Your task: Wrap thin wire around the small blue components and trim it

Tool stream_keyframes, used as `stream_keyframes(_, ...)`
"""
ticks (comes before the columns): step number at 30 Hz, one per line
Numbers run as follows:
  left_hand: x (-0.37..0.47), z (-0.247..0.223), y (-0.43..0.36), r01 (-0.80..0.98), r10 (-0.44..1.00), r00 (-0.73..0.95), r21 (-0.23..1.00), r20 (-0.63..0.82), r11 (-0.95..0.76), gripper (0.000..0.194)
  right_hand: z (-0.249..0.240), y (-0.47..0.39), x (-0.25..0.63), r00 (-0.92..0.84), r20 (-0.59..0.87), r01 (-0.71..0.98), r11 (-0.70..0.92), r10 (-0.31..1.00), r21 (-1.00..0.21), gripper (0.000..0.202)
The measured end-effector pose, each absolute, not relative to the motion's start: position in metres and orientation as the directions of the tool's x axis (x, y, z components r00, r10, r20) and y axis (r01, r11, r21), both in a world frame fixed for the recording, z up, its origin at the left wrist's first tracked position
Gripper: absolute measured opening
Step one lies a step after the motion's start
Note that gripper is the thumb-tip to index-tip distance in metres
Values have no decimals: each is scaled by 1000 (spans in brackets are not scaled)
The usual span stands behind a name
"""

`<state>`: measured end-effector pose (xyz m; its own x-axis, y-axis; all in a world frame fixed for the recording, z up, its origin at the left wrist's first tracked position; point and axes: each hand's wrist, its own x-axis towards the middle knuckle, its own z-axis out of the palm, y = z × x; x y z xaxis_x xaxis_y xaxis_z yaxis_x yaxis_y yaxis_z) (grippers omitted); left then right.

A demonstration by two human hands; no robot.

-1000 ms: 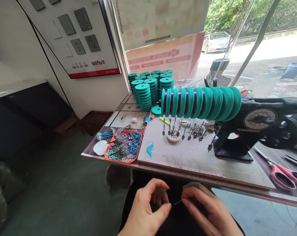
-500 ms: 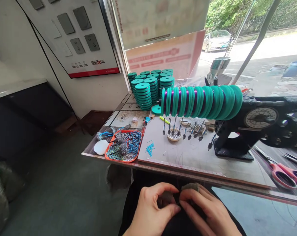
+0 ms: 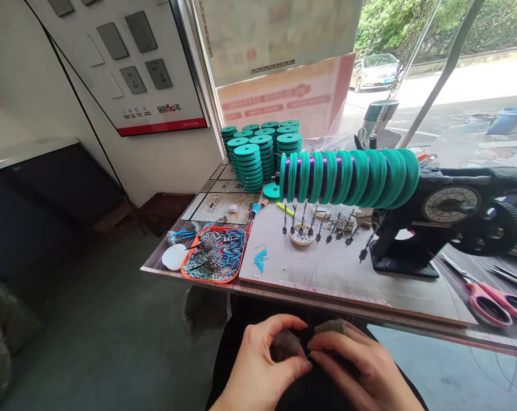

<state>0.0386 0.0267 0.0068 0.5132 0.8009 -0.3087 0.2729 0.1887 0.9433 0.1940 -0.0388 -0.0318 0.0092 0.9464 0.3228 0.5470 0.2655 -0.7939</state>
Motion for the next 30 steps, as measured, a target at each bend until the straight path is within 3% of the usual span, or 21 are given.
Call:
stream_keyframes(4,37,3,26,273,794,525,945,-305,183,30,-30,-39,193,-4,318,561,265,948,-784,16)
stream_keyframes(12,38,4,26,299,849,489,953,-202,55,4,-25,-38,192,15,392,619,299,920,-726,15)
stream_keyframes(17,37,1,23,260,846,497,963,-196,71,8,-27,-39,190,17,408,623,309,913,-718,15)
stream_keyframes(23,32,-5,22,304,816,483,935,-316,182,12,-26,-43,193,58,406,647,276,912,-711,16)
stream_keyframes(26,30,-5,21,290,815,445,921,-371,261,17,-28,-47,195,28,423,670,298,906,-680,14)
stream_keyframes(30,28,-8,15,218,838,430,940,-335,263,22,-29,-52,195,-6,482,716,341,876,-609,13)
